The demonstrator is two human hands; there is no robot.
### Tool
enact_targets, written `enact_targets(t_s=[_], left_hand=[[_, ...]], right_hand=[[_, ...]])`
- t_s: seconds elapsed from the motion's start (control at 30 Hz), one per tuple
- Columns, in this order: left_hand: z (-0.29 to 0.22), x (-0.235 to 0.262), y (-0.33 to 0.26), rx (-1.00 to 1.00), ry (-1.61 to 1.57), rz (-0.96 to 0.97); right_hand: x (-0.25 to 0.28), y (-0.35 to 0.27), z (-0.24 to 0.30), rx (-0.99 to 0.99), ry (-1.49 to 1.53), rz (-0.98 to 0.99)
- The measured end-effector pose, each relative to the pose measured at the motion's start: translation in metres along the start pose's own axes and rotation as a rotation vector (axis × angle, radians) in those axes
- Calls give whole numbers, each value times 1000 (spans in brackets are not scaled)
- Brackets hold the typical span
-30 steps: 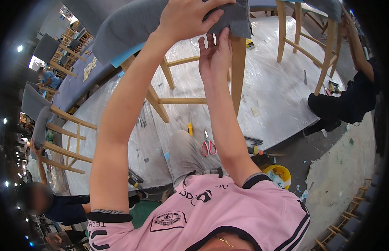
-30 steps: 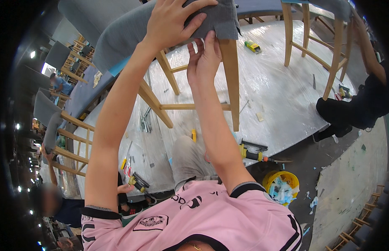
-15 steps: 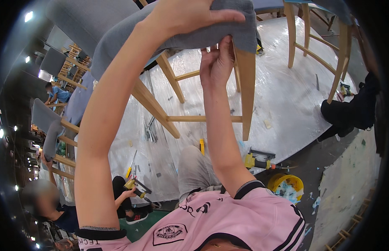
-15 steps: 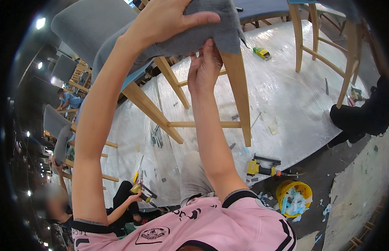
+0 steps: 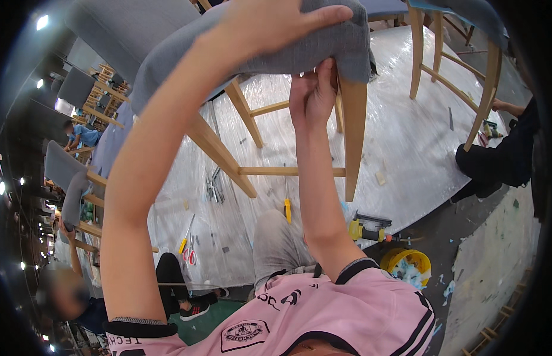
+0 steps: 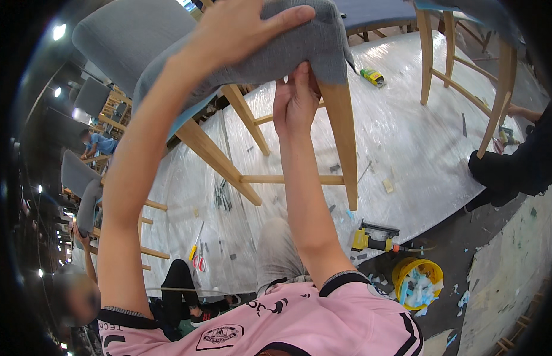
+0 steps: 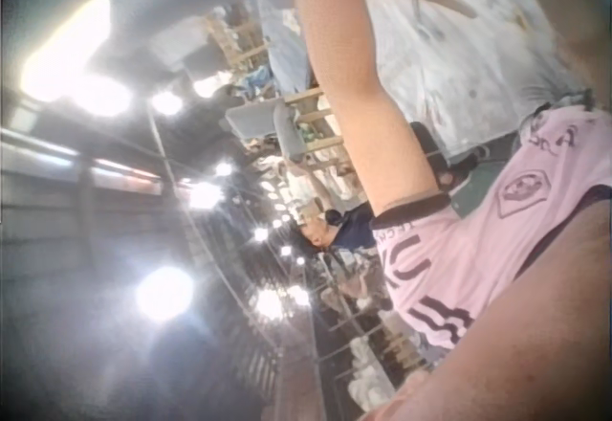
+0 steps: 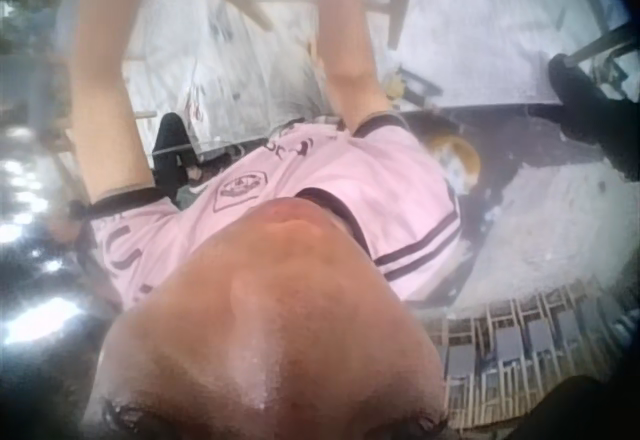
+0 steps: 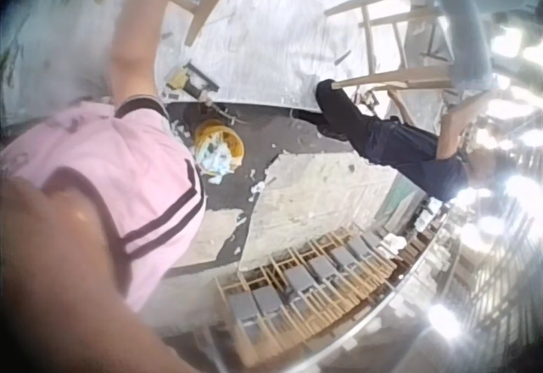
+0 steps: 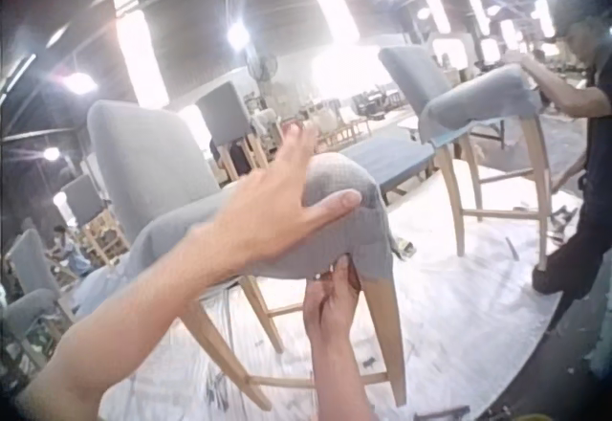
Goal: The person attaches gray fabric to a wooden chair frame using a staple gun, then trims excess fabric with scissors and smooths the surface. The person repeats this process on multiple chairs in a workshop setting.
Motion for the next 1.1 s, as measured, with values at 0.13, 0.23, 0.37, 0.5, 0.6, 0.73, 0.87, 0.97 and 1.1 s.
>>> enact_targets(t_s=[0.13,0.23,0.37,0.5,0.6,0.73,0.87,0.97,1.1], left_hand=[[7,4,15,49,-113,273],[11,-1,12,-185,-97,135],[7,-4,2,-294,-25,40],[-7,-6,-15,-355,139,-61],[-14,-3,-21,-349,128,-71],[-18,-11,-31,-369,204,-155],[-29,-18,-41,-353,313,-361],[-15,-26,-46,-285,285,-251],[-23,-25,-38,-245,264,-214]], right_hand=[[-6,5,-5,0,-8,-17],[-2,8,-8,7,-38,-18],[8,13,-13,16,-75,-12],[15,19,-22,46,-58,35],[17,26,-22,26,-41,61],[19,21,-7,-174,-67,62],[92,-30,36,-551,-625,104],[163,-144,112,-989,-904,301],[295,-307,267,-1514,-1195,-139]])
Point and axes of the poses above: each hand's wrist, its own y-axis towards the middle knuckle, its own x-axis out of the back of the hand, z = x × y, the point moved 2 cm from there along y, towards the middle knuckle, and after that the axes turned 7 degrees about -z, right-handed, at the moved point
